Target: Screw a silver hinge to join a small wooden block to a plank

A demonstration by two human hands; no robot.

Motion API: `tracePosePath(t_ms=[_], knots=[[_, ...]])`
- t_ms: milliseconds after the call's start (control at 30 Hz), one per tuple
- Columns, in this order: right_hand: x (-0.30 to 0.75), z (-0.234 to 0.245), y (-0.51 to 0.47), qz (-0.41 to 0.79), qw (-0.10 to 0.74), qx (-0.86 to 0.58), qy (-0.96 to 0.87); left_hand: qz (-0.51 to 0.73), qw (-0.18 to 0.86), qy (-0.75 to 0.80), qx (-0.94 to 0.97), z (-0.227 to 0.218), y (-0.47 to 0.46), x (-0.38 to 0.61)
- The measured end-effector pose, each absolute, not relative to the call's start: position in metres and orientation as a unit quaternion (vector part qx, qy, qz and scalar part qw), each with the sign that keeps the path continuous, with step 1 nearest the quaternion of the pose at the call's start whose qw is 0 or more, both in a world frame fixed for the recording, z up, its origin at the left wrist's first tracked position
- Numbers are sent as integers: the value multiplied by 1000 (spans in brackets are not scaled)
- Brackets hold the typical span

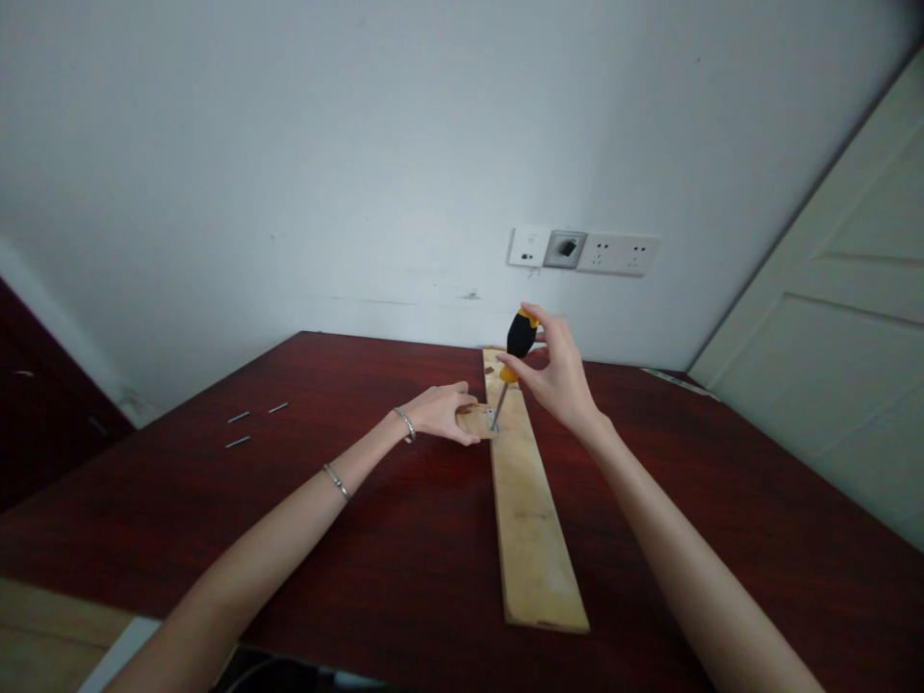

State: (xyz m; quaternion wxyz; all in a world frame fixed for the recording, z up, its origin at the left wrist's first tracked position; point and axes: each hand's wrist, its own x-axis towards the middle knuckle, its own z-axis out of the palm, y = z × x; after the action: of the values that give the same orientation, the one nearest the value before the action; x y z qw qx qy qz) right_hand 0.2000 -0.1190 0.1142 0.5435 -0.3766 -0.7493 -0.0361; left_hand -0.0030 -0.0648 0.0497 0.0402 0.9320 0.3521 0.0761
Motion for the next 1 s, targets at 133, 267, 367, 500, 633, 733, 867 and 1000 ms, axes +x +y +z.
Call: tracePosePath(t_ms=[133, 267, 367, 500, 633, 733, 867, 1000], knots=[[201, 112, -116, -24, 565, -368, -738, 73, 46, 353, 932, 50, -65, -3], [202, 110, -114, -3, 581, -361, -730, 70, 44, 361, 929, 50, -64, -3], [203, 110, -114, 0, 584, -361, -727, 70, 43, 360, 929, 49, -64, -4], [203, 111, -115, -12, 585, -360, -727, 68, 45, 361, 929, 50, -64, -4], [204, 110, -114, -12, 588, -356, -727, 66, 41, 358, 931, 50, -64, -4], [205, 112, -115, -21, 596, -356, -720, 58, 40, 356, 932, 51, -64, -3], [212, 118, -115, -20, 608, -375, -699, 50, 35, 365, 929, 51, -64, -5], [224, 114, -104, 6, 561, -480, -674, 63, 35, 372, 925, 55, -61, -11]])
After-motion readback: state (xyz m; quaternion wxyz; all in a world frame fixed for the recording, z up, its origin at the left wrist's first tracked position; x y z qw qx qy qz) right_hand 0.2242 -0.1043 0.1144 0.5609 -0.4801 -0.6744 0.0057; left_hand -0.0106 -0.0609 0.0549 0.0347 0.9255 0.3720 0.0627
